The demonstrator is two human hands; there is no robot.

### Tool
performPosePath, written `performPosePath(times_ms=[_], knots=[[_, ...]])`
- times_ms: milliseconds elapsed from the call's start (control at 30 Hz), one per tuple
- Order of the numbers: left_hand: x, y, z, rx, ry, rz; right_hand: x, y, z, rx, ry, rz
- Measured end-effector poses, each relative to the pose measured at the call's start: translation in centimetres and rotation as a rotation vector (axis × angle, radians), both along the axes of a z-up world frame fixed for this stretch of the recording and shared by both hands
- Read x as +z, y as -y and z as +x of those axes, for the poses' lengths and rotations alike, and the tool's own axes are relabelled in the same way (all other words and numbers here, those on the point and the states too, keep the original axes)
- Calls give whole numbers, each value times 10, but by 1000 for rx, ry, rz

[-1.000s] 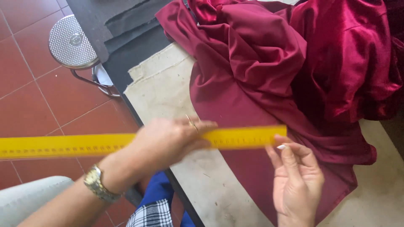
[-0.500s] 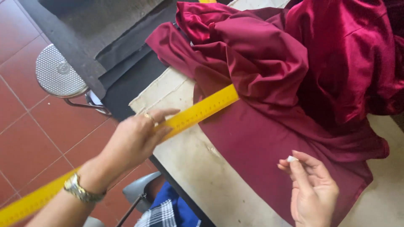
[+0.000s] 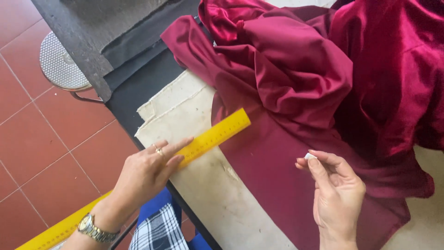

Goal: Measuring and marking red velvet fabric with a ruler and chalk on a cutting table in a sewing workshop.

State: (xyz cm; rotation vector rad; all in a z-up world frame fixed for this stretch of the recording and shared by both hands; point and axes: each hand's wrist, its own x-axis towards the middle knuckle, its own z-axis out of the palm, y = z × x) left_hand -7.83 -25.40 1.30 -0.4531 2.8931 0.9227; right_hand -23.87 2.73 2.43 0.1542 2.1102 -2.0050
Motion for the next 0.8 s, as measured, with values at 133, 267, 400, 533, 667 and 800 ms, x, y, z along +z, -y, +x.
performPosePath(times_ms=[133,267,400,533,667,800], knots=[[-7,-4,4,-5,46,8,-7,3,-9,22,-19,25],[-6,-17,17,-6,15,95,-6,-4,-2,14,-27,21],[-17,-25,21,23,68,147,-15,-19,-2,-41,-48,-5],[-18,-33,27,33,91,92,-14,-28,1,-53,-41,7],[-13,-41,35,39,85,123,-13,-35,4,-84,-26,32],[-8,-34,28,120,81,158,-10,-40,6,-84,-23,48]])
